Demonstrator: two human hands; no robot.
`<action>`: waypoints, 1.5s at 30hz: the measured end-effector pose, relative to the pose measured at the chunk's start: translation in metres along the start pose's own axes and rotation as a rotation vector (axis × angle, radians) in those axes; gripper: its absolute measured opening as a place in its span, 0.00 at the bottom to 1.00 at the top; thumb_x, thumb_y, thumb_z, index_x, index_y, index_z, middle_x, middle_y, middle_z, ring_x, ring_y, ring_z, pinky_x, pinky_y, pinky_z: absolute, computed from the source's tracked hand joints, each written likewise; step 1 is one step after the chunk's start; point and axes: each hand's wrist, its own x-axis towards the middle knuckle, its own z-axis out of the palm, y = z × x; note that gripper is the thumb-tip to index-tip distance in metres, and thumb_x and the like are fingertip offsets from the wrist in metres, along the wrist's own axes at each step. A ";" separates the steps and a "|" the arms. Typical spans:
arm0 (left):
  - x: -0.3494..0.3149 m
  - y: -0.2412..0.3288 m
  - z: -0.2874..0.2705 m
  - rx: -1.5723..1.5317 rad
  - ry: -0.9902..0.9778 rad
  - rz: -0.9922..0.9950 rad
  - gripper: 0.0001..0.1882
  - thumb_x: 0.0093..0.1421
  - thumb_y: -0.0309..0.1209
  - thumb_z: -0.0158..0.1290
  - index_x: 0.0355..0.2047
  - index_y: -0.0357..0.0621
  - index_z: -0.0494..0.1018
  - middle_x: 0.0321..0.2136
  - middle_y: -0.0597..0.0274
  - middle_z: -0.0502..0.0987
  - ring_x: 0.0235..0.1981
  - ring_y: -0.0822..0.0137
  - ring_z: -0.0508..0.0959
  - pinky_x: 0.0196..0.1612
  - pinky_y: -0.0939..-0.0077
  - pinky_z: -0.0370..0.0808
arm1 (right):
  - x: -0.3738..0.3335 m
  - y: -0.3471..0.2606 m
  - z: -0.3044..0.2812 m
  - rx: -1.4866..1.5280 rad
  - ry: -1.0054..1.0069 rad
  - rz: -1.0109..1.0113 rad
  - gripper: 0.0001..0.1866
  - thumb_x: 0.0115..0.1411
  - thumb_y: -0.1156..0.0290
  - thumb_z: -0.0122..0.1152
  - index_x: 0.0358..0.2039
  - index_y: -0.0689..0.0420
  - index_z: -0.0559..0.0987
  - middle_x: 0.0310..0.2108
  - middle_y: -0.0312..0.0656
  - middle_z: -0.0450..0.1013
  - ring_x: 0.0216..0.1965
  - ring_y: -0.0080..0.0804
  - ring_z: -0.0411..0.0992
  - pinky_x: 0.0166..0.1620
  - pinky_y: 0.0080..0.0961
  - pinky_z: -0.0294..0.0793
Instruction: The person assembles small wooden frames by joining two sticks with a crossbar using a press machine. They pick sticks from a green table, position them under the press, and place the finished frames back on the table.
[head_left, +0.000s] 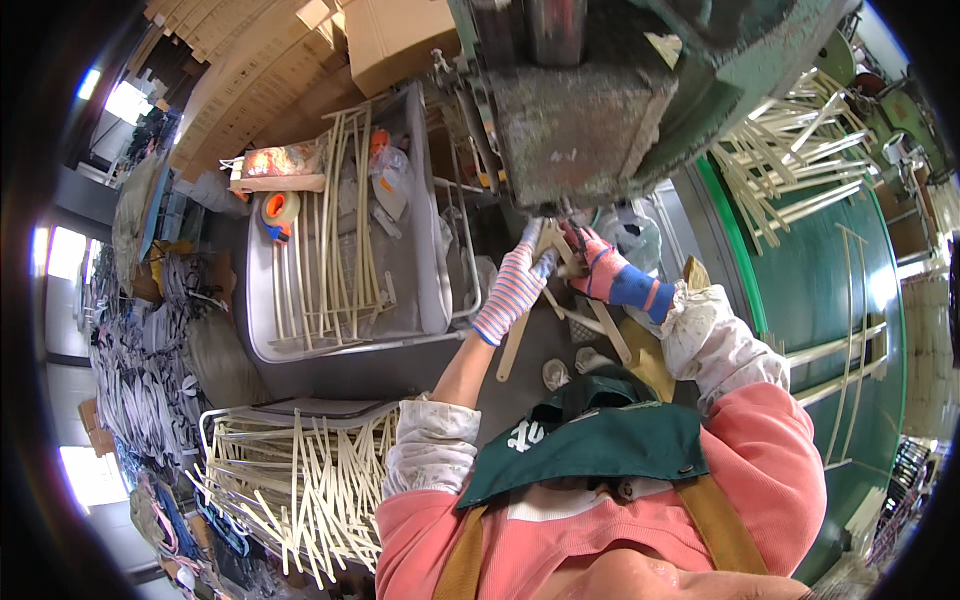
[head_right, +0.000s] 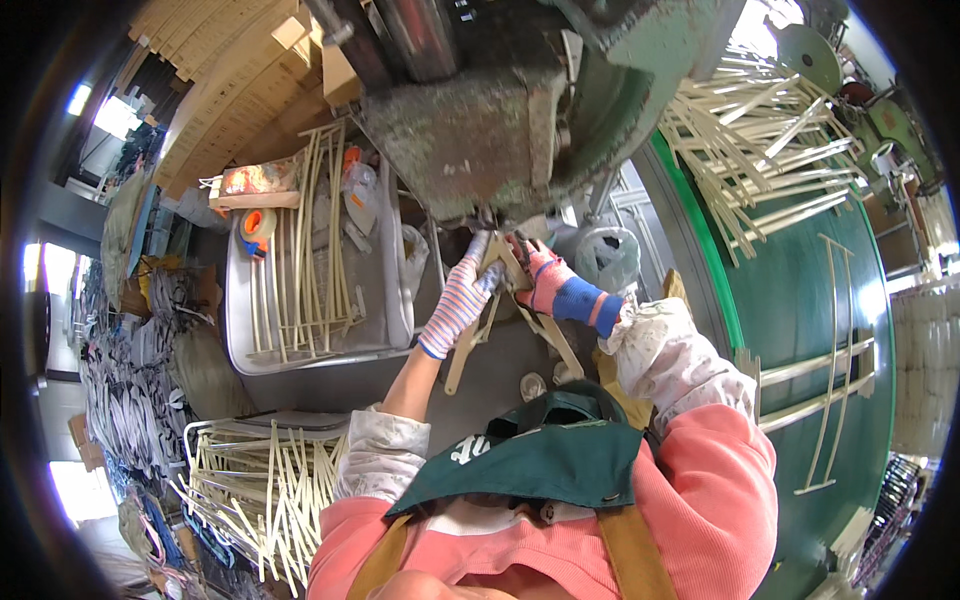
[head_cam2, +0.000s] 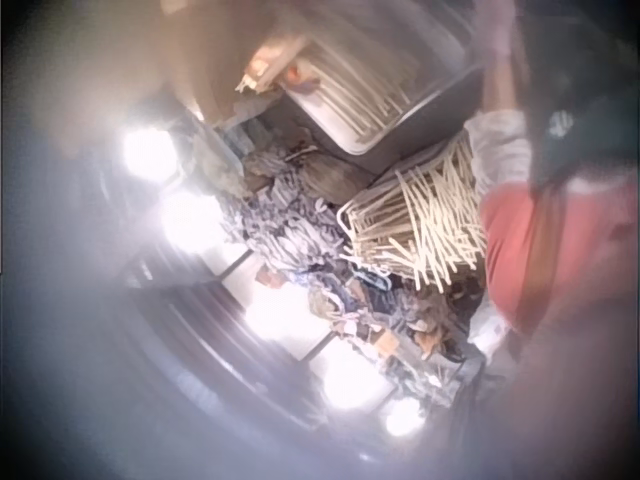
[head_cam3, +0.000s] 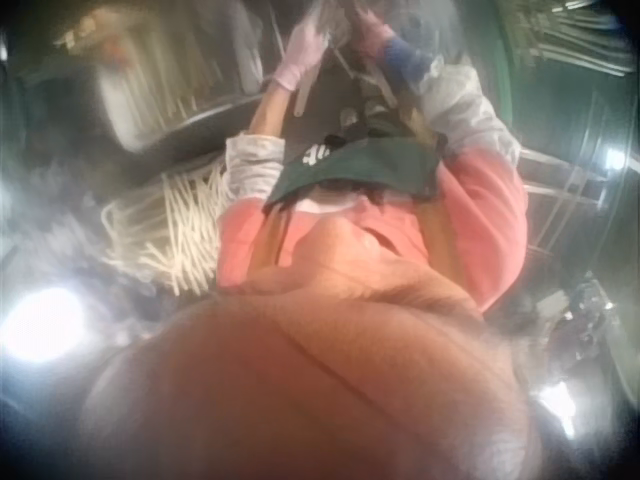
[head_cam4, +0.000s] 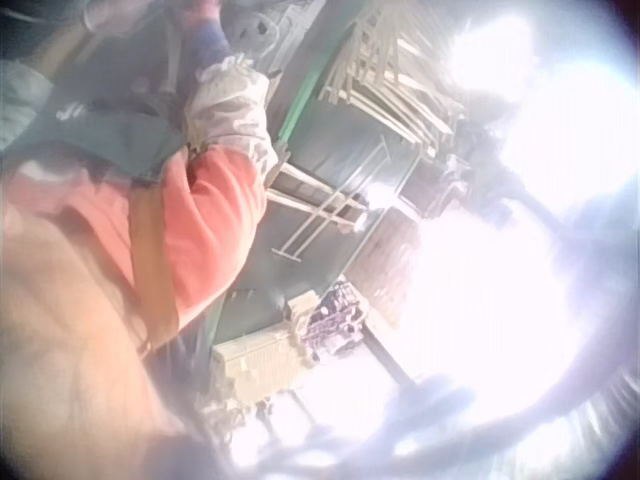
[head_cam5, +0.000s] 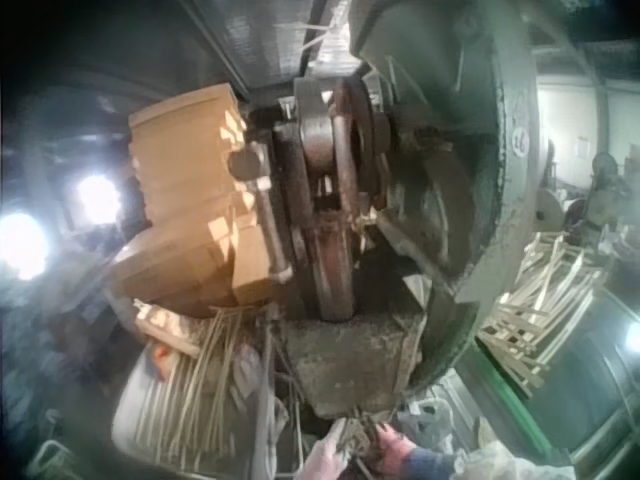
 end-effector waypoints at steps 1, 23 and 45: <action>-0.010 0.001 0.000 0.181 0.051 -0.068 0.32 0.56 0.32 0.53 0.58 0.36 0.55 0.40 0.35 0.72 0.41 0.43 0.74 0.42 0.61 0.71 | -0.011 -0.004 -0.001 -0.130 0.039 0.050 0.30 0.48 0.71 0.62 0.52 0.60 0.64 0.40 0.52 0.72 0.44 0.53 0.71 0.47 0.32 0.70; -0.066 0.031 -0.074 -0.557 -0.322 -0.593 0.12 0.63 0.33 0.46 0.29 0.36 0.72 0.13 0.72 0.66 0.11 0.80 0.62 0.16 0.84 0.62 | -0.028 0.003 -0.078 0.597 -0.289 0.504 0.14 0.60 0.62 0.55 0.23 0.58 0.75 0.13 0.30 0.68 0.13 0.16 0.66 0.16 0.14 0.61; -0.081 0.082 -0.116 0.167 -0.642 0.027 0.16 0.55 0.38 0.56 0.30 0.34 0.74 0.15 0.47 0.66 0.16 0.69 0.62 0.24 0.70 0.66 | -0.115 -0.050 -0.186 -0.140 -0.258 -0.119 0.13 0.48 0.61 0.65 0.25 0.57 0.77 0.16 0.47 0.69 0.21 0.48 0.69 0.23 0.33 0.67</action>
